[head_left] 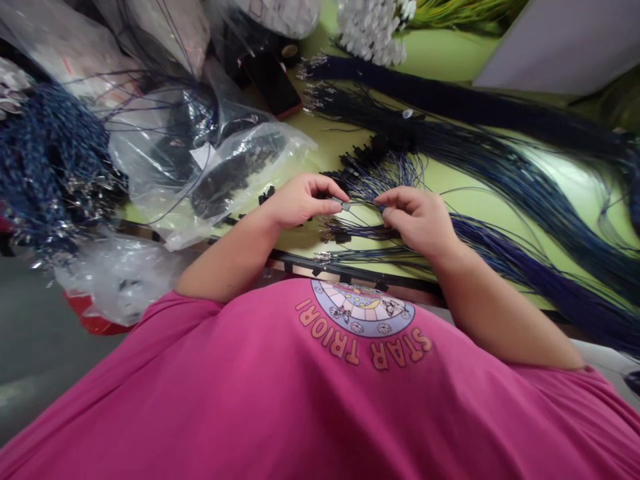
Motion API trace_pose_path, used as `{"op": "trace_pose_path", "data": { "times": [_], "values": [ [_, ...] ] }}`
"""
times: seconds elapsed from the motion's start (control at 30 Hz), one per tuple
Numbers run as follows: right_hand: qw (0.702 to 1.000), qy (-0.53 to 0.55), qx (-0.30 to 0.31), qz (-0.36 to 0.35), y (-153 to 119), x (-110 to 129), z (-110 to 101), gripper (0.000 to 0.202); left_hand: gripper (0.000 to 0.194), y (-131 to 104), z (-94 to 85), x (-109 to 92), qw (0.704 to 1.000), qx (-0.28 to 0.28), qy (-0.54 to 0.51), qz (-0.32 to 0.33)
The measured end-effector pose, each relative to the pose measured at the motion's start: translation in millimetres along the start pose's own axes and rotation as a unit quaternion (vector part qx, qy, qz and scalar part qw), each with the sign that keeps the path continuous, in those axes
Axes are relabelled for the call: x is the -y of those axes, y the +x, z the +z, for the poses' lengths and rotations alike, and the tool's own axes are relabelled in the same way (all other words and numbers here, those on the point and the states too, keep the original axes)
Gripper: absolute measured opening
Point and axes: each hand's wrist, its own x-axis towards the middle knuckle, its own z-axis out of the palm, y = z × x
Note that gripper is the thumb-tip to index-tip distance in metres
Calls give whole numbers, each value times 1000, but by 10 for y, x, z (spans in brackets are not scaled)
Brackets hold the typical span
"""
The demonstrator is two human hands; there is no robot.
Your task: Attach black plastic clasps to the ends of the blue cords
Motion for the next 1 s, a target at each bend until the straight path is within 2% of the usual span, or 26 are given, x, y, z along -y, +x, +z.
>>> {"op": "trace_pose_path", "data": {
  "times": [0.17, 0.3, 0.53, 0.8, 1.0],
  "values": [
    [999, 7, -16, -27, -82, 150, 73, 18, 25, -8, 82, -18, 999, -15, -29, -16],
    [998, 0, -52, -21, -70, 118, 97, 19, 27, -17, 115, -30, 998, -20, -49, -29],
    [998, -20, -54, -23, -65, 75, 137, 19, 26, -12, 138, -42, 999, -24, -30, -21],
    [998, -56, -4, -36, -67, 64, 182, 20, 26, 30, 200, 28, 999, -44, 21, 21],
    [997, -67, 24, -23, -55, 83, 172, 20, 25, 38, 190, 47, 998, -37, 37, 47]
  ]
}}
